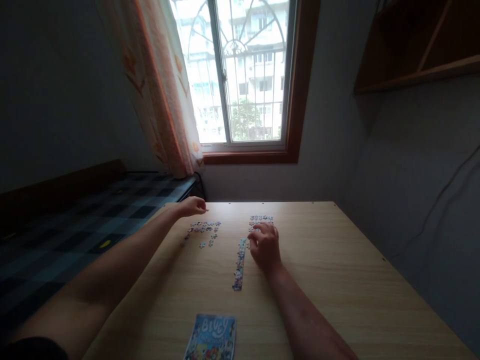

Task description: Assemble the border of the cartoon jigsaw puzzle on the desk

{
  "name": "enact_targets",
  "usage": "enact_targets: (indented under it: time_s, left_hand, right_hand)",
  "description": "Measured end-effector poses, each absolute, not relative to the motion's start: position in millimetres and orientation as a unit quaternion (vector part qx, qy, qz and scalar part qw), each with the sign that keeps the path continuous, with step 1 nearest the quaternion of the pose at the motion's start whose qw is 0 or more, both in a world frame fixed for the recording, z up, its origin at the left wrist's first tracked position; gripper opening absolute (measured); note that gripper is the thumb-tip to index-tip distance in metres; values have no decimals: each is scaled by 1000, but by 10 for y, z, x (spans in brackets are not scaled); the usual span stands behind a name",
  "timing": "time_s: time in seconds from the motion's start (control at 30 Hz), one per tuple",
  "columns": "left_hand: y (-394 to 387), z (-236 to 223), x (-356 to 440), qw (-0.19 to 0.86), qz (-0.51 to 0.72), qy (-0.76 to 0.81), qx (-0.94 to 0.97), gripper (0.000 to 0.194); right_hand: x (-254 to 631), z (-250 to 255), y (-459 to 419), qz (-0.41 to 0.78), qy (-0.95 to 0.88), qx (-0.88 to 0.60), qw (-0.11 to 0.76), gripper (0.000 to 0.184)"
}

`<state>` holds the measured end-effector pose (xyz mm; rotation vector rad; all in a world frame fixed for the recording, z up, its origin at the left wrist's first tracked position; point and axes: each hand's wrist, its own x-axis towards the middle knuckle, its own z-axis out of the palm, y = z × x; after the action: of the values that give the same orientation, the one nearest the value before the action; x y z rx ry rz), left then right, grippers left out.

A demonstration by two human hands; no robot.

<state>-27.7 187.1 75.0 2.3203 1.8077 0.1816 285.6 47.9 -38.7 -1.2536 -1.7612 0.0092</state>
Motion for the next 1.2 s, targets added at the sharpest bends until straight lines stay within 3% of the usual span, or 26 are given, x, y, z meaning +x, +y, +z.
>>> enact_targets:
  time_s: [0.13,0.27,0.47,1.2]
  left_hand:
    - [1610,747,120,202,165,532,805,16]
    - [1187,410,650,303,249,501,772,13]
    - [870,20,899,292,268,557,730,21]
    - [775,13,991,159,196,607,753,19]
  right_hand:
    - [2841,-365,460,18,-729,-521,444,22]
    - [2812,-317,410,44,-756,-533,378,27]
    - [2794,-314,398,49,-776,-540,324,30]
    - [2786,-263,384,51,-786,-547,282,24]
